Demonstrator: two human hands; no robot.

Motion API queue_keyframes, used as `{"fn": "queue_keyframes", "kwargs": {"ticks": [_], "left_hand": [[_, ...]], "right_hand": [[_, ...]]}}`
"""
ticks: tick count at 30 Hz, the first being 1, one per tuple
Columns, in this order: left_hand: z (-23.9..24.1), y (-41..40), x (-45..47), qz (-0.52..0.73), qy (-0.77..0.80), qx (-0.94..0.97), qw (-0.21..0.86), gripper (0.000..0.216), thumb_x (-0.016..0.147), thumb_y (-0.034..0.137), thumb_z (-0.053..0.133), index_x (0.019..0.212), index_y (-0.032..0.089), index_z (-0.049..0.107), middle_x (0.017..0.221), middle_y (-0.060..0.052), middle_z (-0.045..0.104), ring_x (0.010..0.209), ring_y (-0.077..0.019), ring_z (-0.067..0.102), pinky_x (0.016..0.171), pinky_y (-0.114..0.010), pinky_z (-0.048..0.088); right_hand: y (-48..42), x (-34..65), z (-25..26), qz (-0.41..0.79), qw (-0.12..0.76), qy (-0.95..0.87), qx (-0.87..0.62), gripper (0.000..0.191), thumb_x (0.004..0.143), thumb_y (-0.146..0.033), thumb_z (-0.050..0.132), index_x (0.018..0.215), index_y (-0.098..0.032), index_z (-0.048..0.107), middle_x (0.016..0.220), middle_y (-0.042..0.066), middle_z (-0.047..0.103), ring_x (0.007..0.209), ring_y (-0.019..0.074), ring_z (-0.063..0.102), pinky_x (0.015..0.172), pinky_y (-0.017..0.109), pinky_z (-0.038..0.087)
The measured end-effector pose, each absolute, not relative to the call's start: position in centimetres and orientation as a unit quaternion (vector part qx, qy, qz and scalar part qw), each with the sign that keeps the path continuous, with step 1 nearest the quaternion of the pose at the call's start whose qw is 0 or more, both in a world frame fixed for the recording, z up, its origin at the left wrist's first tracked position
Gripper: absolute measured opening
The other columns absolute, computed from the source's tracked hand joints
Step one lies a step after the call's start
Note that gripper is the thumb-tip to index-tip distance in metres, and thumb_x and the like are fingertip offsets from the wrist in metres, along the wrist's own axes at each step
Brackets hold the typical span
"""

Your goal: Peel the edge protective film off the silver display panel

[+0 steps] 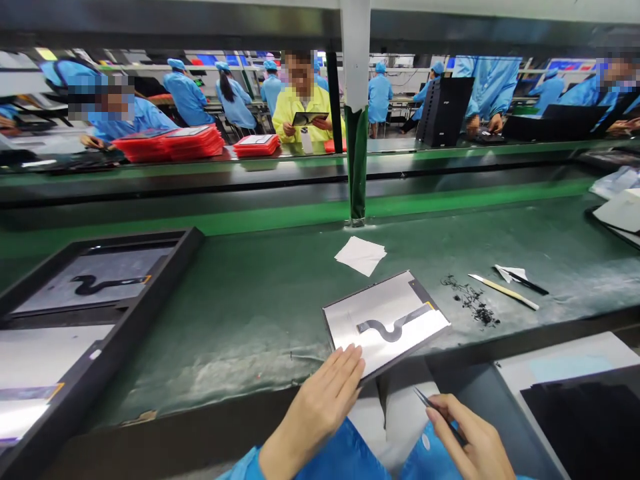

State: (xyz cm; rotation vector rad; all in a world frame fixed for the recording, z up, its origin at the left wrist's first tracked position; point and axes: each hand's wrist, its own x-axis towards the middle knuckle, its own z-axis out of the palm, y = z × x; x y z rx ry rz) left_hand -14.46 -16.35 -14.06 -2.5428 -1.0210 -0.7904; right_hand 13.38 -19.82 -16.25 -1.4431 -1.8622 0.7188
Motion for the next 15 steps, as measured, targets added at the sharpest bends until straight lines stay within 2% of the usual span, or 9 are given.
{"fn": "queue_keyframes", "kwargs": {"ticks": [6,10,15], "left_hand": [[-14.9,-17.1,-10.4,-0.338,-0.356,-0.859,0.145,0.023,0.097,0.005,0.050,0.114,-0.001,0.064,0.112,-0.020,0.074,0.114,-0.0295,0.069,0.098,-0.043,0.059],[-15.6,-17.3,-9.7,-0.359,-0.368,-0.847,0.132,0.022,0.097,0.005,0.051,0.114,-0.001,0.065,0.114,-0.019,0.074,0.117,-0.0286,0.067,0.101,-0.043,0.057],[-15.9,-17.5,-10.0,-0.353,-0.375,-0.849,0.118,0.024,0.099,0.005,0.050,0.117,-0.001,0.064,0.119,-0.019,0.072,0.124,-0.0269,0.063,0.106,-0.041,0.053]], "right_hand": [[-19.6,13.3,-15.4,0.225,0.331,-0.753,-0.523,0.017,0.099,-0.033,0.054,0.099,-0.023,0.067,0.081,0.003,0.074,0.067,0.0163,0.072,0.063,0.019,0.055],[-19.2,12.2,-14.6,0.177,0.353,-0.758,-0.519,0.018,0.101,-0.031,0.050,0.097,-0.023,0.066,0.075,0.001,0.071,0.058,0.0143,0.068,0.057,0.019,0.053],[-18.5,10.8,-14.3,0.168,0.360,-0.759,-0.516,0.025,0.103,-0.030,0.046,0.092,-0.021,0.066,0.074,0.003,0.070,0.057,0.0145,0.068,0.057,0.020,0.054]]}}
